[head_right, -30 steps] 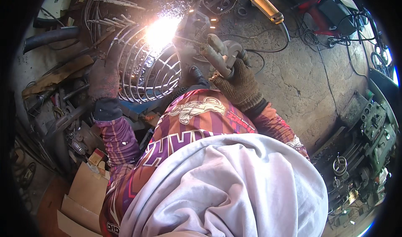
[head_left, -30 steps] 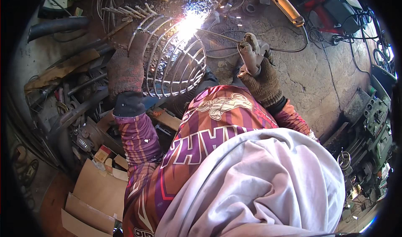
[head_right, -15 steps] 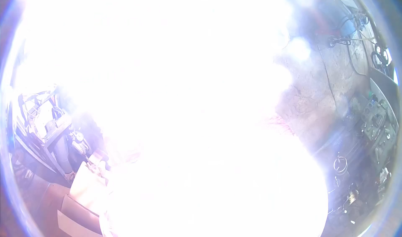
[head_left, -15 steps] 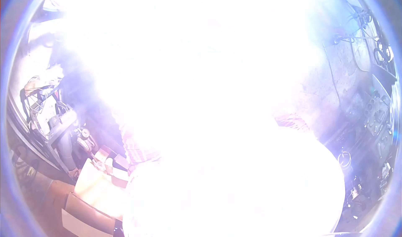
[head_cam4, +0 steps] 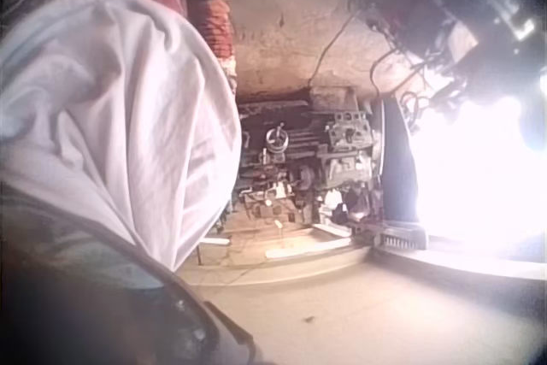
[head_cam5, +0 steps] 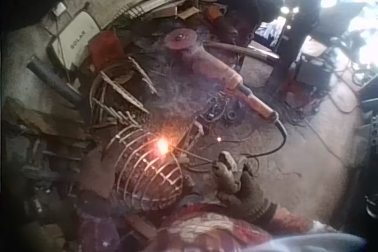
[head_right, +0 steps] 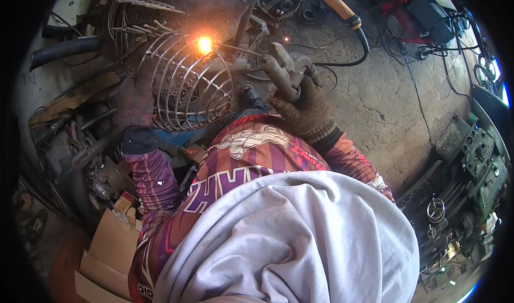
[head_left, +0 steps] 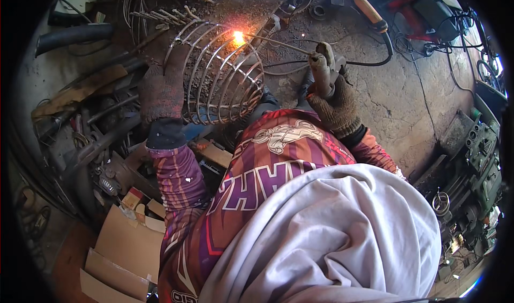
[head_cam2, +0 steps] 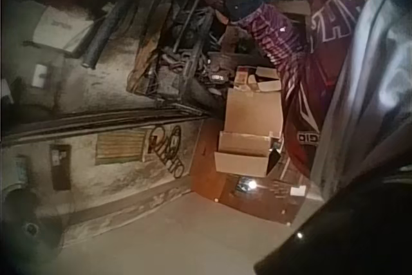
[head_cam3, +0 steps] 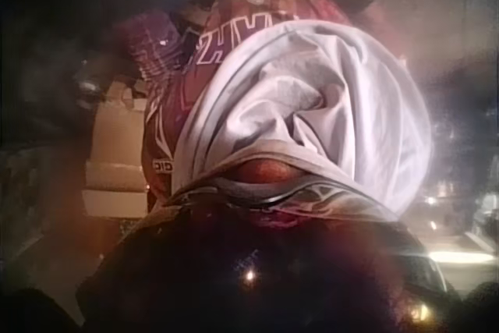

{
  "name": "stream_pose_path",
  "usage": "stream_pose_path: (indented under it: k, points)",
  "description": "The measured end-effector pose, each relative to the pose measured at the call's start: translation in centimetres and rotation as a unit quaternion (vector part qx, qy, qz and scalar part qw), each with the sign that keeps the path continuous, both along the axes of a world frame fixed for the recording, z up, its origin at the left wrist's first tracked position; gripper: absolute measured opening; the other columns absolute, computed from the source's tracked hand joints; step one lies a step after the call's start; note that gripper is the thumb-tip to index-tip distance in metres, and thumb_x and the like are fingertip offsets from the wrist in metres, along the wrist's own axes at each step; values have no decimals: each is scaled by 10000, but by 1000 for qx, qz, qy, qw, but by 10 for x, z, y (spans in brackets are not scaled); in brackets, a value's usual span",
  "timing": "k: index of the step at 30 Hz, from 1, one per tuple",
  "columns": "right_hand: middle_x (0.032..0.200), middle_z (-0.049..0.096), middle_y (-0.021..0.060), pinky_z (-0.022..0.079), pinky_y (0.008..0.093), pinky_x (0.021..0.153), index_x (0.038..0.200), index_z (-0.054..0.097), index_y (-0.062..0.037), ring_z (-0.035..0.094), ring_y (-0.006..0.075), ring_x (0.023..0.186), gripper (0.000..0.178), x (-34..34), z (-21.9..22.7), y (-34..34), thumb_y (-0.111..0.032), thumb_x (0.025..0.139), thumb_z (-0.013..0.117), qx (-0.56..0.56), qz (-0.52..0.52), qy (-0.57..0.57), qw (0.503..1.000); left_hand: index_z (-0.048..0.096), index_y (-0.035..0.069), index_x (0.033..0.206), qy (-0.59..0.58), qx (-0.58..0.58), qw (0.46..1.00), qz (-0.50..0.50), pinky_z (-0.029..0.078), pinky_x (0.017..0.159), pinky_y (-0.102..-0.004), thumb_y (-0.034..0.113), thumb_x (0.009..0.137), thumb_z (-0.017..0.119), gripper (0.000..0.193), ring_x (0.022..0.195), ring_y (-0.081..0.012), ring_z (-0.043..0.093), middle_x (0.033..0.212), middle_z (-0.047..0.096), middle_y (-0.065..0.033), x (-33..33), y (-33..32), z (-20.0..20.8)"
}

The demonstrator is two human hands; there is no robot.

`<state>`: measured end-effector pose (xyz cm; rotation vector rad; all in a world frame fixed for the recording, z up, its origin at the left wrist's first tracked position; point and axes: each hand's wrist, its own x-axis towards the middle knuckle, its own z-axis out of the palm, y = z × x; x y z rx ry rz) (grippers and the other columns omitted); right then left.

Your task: The person uses a welding tool to fuse together metal rods forming a curved cage-like structure, holding the frame in place by hand while applying sparks to the joints.

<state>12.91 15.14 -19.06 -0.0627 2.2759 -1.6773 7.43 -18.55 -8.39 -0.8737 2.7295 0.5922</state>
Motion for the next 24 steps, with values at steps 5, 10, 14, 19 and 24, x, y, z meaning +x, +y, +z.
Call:
stream_pose_path:
  k: [5, 10, 14, 19, 24]
  points:
    - [960, 675, 82, 510, 382, 822, 1077, 624, -38, 654, 245, 855, 372, 2, 1, -6, -208, 797, 802, -32, -37, -9, 999, 589, 132, 1377, -15, -19, 1000, -9, 458, 957, -530, 813, 853, 501, 864, 1179, -504, 560, 1254, 635, -275, -2, -1, -1]
    - [986, 673, 90, 513, 371, 814, 1075, 624, -37, 654, 232, 856, 366, 1, 0, -4, -202, 801, 802, 17, -21, 44, 999, 591, 131, 1373, -39, -29, 999, 9, 463, 951, -527, 804, 860, 502, 850, 1166, -502, 569, 1226, 646, -278, -3, -1, 0]
    - [933, 690, 80, 525, 356, 787, 1078, 625, -32, 662, 206, 828, 359, 0, -4, 0, -206, 814, 797, 44, -1, 51, 998, 665, 94, 1244, -13, -36, 999, 15, 450, 918, -541, 830, 850, 473, 857, 1087, -494, 591, 1127, 669, -268, -1, 6, 0]
    - [886, 705, 68, 535, 358, 782, 1043, 636, -22, 670, 206, 802, 331, 7, -11, 8, -203, 817, 797, 3, -13, 20, 1000, 707, 109, 1196, 78, -39, 996, -10, 455, 912, -546, 856, 837, 450, 868, 1097, -493, 597, 1124, 682, -251, 9, 1, -10]
    - [878, 705, 65, 524, 361, 839, 1036, 637, -23, 669, 206, 810, 306, 9, -9, 10, -189, 826, 786, 24, -5, 24, 999, 715, 94, 1167, 79, -21, 997, -9, 467, 893, -548, 866, 832, 441, 885, 1090, -506, 598, 1122, 683, -253, 8, 2, -11]
